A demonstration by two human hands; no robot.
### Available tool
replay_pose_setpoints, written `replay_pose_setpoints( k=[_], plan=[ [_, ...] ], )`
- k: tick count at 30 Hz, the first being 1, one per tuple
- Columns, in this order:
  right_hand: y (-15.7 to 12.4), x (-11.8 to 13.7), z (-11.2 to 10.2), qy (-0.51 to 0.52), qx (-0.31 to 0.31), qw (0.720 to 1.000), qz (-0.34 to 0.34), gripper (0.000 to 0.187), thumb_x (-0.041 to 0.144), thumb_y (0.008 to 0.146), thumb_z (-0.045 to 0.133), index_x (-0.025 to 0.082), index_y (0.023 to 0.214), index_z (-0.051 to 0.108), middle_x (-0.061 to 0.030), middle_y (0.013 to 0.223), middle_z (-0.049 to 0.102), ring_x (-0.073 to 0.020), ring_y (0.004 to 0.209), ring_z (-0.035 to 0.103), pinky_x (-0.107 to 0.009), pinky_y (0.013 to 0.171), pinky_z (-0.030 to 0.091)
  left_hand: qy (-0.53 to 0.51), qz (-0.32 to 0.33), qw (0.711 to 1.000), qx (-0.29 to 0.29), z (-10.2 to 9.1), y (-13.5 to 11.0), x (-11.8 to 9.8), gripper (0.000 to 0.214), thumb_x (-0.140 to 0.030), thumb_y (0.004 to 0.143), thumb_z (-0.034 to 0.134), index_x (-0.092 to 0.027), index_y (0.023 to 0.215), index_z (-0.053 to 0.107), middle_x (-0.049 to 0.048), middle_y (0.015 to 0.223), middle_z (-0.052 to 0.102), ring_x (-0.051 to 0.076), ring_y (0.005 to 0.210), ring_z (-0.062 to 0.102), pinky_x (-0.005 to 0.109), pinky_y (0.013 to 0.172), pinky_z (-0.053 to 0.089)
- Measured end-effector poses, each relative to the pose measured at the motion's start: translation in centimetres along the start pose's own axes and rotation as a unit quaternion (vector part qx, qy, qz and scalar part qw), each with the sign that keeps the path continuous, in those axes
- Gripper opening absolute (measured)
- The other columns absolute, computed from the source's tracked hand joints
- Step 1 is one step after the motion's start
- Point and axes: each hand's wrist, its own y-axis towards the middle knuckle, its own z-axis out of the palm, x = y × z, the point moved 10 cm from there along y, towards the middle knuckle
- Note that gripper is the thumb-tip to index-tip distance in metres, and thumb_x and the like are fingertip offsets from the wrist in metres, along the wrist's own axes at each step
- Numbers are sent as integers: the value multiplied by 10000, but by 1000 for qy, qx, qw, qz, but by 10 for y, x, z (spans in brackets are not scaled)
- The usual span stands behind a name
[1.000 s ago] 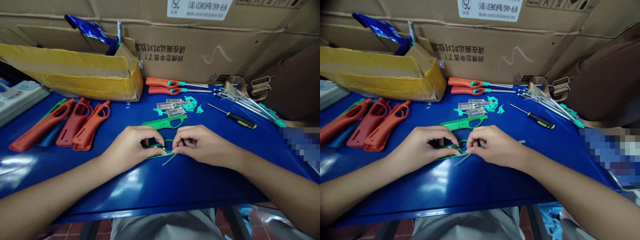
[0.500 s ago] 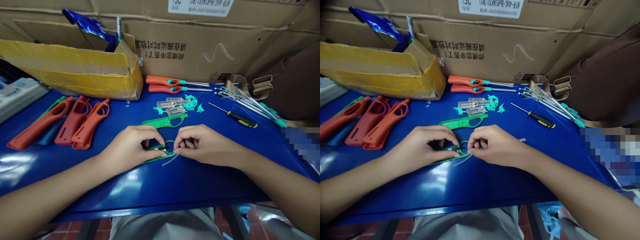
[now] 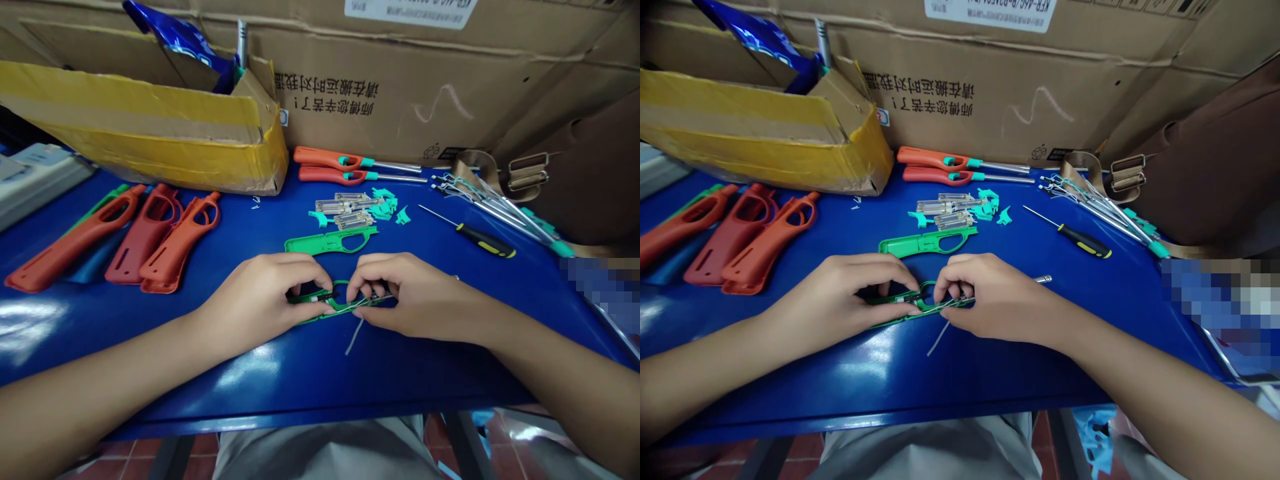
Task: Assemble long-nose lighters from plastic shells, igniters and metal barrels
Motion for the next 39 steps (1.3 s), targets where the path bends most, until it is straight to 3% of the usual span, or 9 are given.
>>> replay_pose_setpoints(
  k=[15, 23, 29, 34, 39],
  plan=[
    [0, -8, 3, 27, 14, 999, 34, 165, 102, 824, 610, 199, 860, 739, 34, 773, 600, -82, 645, 507, -214, 542, 395, 8, 18, 1000, -5, 3, -1, -3, 146, -272, 871, 798, -215, 992, 740, -23, 906, 731, 127, 773, 651, 232, 690, 477],
    [-8, 9, -7, -84, 23, 995, -48, 168, 133, 872, 651, 222, 1009, 689, -3, 984, 621, -106, 733, 537, -251, 635, 426, 25, 56, 998, -4, 0, -1, -9, 134, -242, 915, 749, -198, 1037, 717, -3, 984, 744, 152, 914, 696, 246, 804, 520],
    [-10, 10, -5, -138, 36, 987, -71, 55, 172, 963, 607, 209, 948, 644, -20, 1019, 600, -131, 832, 572, -263, 671, 420, 32, 71, 997, -13, -5, -3, -11, 138, -215, 918, 742, -182, 1049, 712, 0, 992, 734, 144, 911, 696, 241, 822, 525],
    [-13, 15, 0, -179, 42, 975, -128, 190, 238, 1037, 518, 187, 923, 660, -48, 1061, 610, -148, 879, 596, -290, 756, 448, 32, 69, 997, -17, -5, -3, -9, 141, -218, 915, 745, -182, 1048, 713, -1, 985, 734, 141, 904, 697, 235, 810, 526],
    [-17, 22, 5, -270, 35, 946, -175, 247, 279, 1070, 458, 195, 1021, 685, -60, 1075, 645, -149, 834, 609, -293, 711, 435, 25, 64, 997, -15, -4, -3, -7, 138, -236, 921, 740, -187, 1047, 713, 1, 982, 732, 141, 902, 697, 235, 804, 529]
  ],
)
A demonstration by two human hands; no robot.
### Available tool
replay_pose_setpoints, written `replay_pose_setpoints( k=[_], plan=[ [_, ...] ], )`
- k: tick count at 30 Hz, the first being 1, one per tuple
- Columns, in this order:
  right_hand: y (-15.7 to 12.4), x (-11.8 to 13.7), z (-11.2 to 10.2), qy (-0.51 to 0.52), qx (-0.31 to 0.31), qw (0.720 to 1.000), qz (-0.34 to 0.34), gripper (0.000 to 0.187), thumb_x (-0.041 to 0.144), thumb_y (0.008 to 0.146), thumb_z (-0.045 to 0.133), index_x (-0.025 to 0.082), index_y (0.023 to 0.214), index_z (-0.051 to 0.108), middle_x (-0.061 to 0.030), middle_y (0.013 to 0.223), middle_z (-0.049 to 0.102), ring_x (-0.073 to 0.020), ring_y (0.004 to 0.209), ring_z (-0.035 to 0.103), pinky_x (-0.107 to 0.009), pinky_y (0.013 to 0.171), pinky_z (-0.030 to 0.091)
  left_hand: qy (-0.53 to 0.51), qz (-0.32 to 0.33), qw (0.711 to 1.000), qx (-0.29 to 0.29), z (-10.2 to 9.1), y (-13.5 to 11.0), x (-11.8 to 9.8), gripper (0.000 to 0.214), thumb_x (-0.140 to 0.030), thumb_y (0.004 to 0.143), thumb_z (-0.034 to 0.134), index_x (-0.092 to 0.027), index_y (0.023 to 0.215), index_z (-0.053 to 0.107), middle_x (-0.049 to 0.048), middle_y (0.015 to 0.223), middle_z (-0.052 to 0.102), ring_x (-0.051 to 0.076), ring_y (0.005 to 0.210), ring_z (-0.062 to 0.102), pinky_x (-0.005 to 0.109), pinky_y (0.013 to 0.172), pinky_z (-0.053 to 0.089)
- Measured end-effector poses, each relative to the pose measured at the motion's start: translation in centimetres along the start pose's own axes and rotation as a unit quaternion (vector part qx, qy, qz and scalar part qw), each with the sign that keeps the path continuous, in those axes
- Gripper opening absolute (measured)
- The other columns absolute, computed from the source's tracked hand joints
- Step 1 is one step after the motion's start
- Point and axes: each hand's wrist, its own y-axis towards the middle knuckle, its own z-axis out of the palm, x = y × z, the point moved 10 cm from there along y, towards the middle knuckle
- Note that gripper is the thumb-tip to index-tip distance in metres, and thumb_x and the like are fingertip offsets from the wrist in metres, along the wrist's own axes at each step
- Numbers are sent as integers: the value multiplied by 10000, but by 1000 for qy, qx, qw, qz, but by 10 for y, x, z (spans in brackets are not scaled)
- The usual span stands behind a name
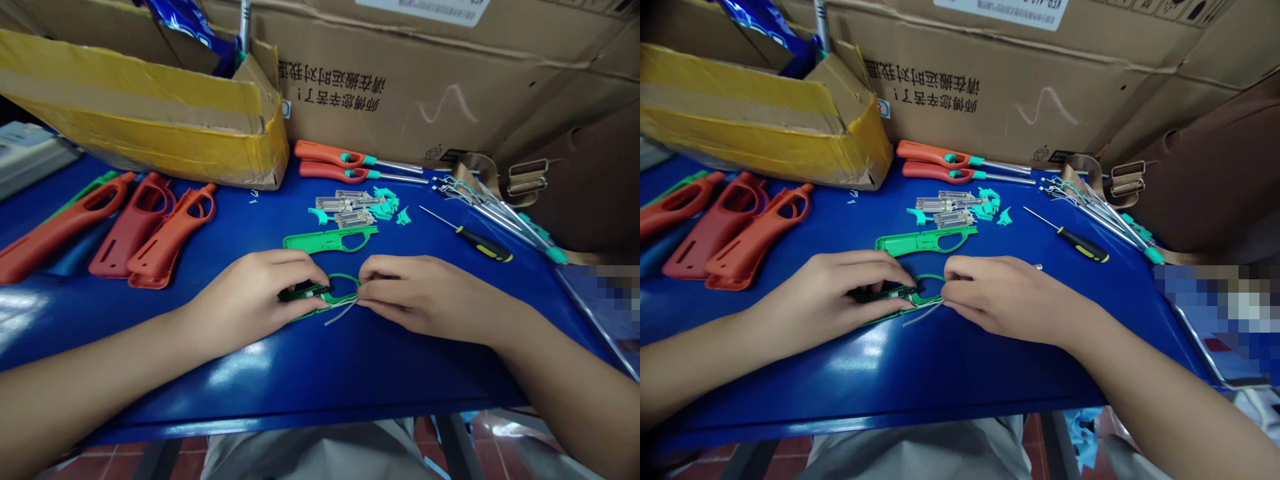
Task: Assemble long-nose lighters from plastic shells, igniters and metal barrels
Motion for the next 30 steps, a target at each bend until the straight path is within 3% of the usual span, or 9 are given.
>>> replay_pose_setpoints(
  k=[5, 12, 23, 30],
  plan=[
    [2, 8, 0, -75, -10, 996, -38, 296, 283, 1093, 384, 211, 1069, 670, -61, 1046, 674, -156, 820, 617, -301, 651, 389, -6, -4, 1000, 2, 0, 0, 0, 123, -247, 932, 728, -192, 1041, 708, 3, 972, 731, 143, 902, 700, 239, 808, 533],
    [6, -12, -5, 82, -53, 994, 50, 78, 184, 1003, 512, 221, 986, 578, -9, 948, 629, -123, 787, 562, -255, 692, 407, -2, 2, 1000, -6, -1, -1, -1, 139, -243, 935, 722, -192, 1064, 715, 12, 983, 742, 151, 898, 703, 248, 790, 537],
    [6, -32, -2, 184, -63, 968, 160, 98, 143, 881, 600, 222, 836, 565, 56, 707, 503, -94, 616, 456, -236, 599, 357, -10, -24, 1000, -6, 1, 0, 5, 129, -238, 921, 732, -197, 1043, 726, 6, 950, 728, 136, 799, 674, 242, 708, 513],
    [6, -26, -3, 175, -59, 972, 143, 92, 132, 895, 591, 222, 881, 592, 27, 797, 576, -111, 669, 484, -252, 648, 377, -15, -28, 1000, -2, 2, 0, 5, 115, -245, 933, 715, -204, 1040, 725, 10, 964, 736, 139, 818, 676, 242, 723, 512]
  ],
)
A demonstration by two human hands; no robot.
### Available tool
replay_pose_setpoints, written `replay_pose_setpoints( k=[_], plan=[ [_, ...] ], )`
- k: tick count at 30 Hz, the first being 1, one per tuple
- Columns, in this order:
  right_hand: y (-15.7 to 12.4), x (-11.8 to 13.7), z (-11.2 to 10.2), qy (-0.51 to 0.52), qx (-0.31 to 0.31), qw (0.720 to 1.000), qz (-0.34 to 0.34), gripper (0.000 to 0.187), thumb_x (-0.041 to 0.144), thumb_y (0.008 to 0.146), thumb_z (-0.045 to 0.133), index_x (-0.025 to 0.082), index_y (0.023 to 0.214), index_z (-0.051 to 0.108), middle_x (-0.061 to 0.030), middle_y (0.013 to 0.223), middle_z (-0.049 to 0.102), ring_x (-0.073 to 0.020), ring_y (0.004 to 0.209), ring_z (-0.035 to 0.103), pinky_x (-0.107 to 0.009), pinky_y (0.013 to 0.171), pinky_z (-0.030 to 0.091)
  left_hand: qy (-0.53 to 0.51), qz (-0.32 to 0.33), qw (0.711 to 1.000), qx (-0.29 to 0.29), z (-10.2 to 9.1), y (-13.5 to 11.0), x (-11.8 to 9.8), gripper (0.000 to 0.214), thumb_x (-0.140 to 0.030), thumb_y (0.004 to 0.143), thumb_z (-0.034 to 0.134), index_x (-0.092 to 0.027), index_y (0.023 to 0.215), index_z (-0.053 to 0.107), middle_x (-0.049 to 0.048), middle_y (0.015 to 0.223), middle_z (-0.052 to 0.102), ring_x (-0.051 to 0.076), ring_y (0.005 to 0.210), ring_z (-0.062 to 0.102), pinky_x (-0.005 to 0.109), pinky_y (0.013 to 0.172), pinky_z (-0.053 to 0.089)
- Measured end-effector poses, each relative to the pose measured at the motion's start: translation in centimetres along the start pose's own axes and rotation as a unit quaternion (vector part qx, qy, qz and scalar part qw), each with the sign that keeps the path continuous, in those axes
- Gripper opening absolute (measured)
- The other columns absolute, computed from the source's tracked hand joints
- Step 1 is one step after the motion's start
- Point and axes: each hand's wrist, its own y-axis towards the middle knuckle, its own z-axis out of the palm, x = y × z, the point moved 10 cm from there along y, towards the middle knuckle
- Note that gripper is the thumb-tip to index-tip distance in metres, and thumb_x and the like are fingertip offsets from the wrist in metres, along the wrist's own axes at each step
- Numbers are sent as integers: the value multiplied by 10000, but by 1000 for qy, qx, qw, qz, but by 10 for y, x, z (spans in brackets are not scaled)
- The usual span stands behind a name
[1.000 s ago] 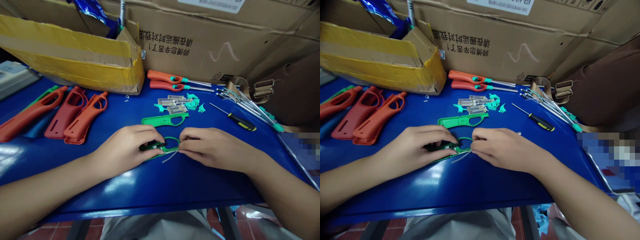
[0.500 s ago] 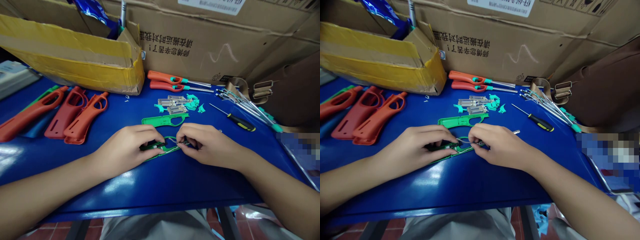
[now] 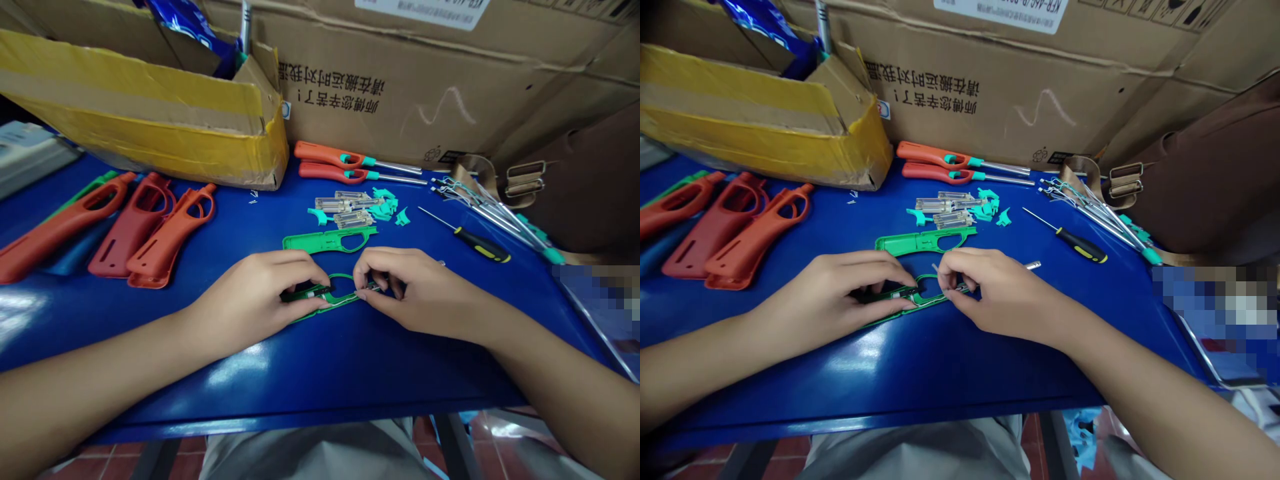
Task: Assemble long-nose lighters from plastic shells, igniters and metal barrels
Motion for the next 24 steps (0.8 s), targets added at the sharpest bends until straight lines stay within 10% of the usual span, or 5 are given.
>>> replay_pose_setpoints(
  k=[24],
  plan=[
    [4, 1, 0, -8, -27, 1000, -5, 206, 232, 885, 746, 207, 789, 565, 76, 699, 490, -75, 610, 425, -233, 601, 342, 10, -49, 998, -23, 4, -2, 2, 120, -306, 905, 761, -245, 1000, 722, -40, 973, 725, 122, 836, 657, 229, 667, 448]
  ],
)
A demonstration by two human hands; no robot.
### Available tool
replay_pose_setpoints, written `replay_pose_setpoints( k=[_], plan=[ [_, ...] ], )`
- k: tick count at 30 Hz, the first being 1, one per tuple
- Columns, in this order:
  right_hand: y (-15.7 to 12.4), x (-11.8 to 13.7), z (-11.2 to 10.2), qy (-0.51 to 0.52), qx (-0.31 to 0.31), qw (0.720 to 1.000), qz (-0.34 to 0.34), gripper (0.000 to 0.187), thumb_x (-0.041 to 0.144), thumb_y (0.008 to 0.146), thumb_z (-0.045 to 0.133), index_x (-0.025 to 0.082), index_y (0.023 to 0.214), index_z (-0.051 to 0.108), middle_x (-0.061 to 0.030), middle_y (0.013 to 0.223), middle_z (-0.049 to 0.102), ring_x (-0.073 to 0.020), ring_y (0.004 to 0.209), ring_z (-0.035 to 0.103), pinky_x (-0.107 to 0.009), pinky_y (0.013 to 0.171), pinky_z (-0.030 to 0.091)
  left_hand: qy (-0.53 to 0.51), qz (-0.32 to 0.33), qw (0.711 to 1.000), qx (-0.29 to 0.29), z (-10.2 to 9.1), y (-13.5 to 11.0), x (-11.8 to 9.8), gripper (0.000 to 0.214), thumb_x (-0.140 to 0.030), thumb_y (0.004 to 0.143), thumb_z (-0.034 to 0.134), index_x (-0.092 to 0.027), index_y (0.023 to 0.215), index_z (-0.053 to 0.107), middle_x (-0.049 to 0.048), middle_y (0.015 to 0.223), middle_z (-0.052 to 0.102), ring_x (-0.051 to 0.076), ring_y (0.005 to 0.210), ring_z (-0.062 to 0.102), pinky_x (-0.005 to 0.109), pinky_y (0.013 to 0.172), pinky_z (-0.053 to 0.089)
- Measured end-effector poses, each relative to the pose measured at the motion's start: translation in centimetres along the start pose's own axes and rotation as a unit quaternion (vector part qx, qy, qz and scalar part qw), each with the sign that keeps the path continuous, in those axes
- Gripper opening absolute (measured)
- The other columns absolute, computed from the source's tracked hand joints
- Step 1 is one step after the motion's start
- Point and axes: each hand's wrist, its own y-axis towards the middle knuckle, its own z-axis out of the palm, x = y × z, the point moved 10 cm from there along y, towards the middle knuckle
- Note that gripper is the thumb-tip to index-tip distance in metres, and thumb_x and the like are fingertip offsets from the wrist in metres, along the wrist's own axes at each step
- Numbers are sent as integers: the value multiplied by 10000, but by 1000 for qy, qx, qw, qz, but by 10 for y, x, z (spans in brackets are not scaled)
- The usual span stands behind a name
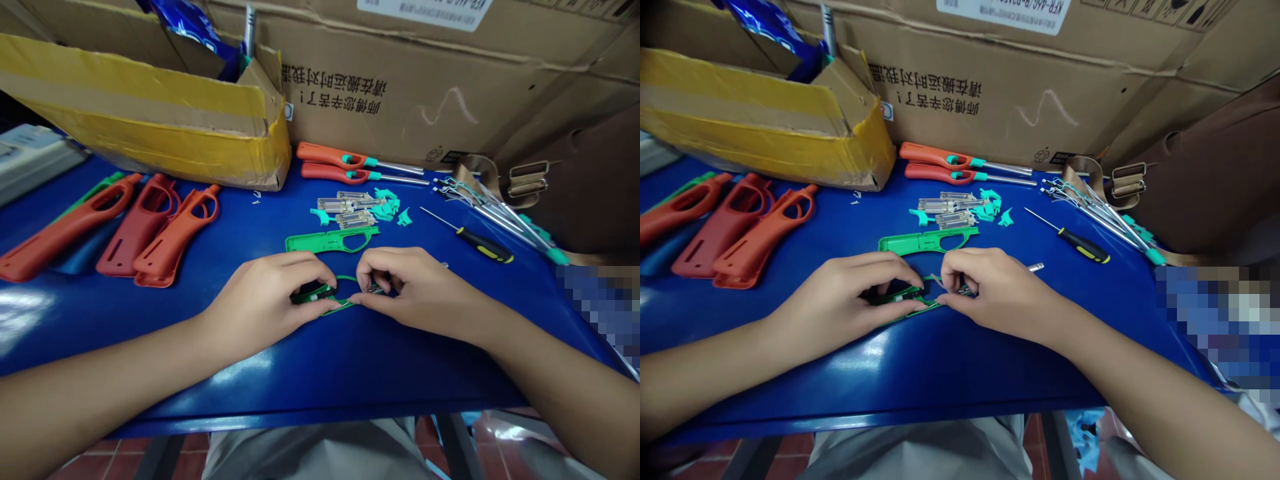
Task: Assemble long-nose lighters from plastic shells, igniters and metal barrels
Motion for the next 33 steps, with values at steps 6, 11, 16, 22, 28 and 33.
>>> replay_pose_setpoints(
  k=[6, 11, 16, 22, 28, 33],
  plan=[
    [1, -1, 3, -1, 4, 1000, -1, 182, 233, 889, 725, 211, 792, 572, 70, 711, 509, -81, 635, 457, -239, 609, 345, 0, -12, 1000, 0, 0, 1, 2, 109, -308, 895, 770, -257, 980, 726, -52, 955, 726, 121, 815, 656, 235, 659, 453],
    [1, -1, 2, -18, -5, 1000, 9, 174, 253, 892, 719, 216, 795, 579, 66, 706, 516, -88, 627, 455, -246, 610, 346, -11, 6, 1000, 9, 0, 3, 1, 134, -301, 897, 766, -244, 1017, 749, -18, 1001, 736, 166, 913, 689, 264, 744, 516],
    [-1, -5, -4, -9, -19, 1000, 17, 186, 225, 871, 735, 210, 786, 570, 69, 683, 517, -81, 593, 446, -244, 587, 345, -22, 37, 999, -12, -8, 0, -5, 245, -335, 882, 781, -225, 1098, 744, 6, 1046, 752, 180, 956, 710, 297, 837, 560],
    [-3, -15, -10, 35, -23, 998, 43, 120, 287, 863, 765, 212, 885, 674, 65, 689, 565, -72, 551, 440, -233, 546, 364, 64, 94, 993, -7, -10, -4, -15, 237, -315, 917, 736, -205, 1126, 736, 33, 1096, 753, 220, 1005, 693, 365, 873, 572],
    [-3, -23, -45, -34, -129, 991, 33, 151, 328, 959, 642, 204, 944, 726, 5, 798, 664, -114, 634, 543, -260, 589, 420, 65, 102, 993, -7, -9, -4, -9, 203, -279, 962, 682, -234, 1157, 711, 5, 1100, 768, 198, 1015, 691, 354, 920, 556],
    [-10, -55, -82, -242, -219, 939, 109, 173, 223, 934, 589, 187, 1066, 694, -71, 1066, 664, -178, 741, 597, -333, 699, 470, 60, 92, 994, -12, -13, -5, -6, 160, -266, 952, 692, -241, 1109, 704, 8, 1076, 762, 202, 1014, 690, 341, 886, 559]
  ],
)
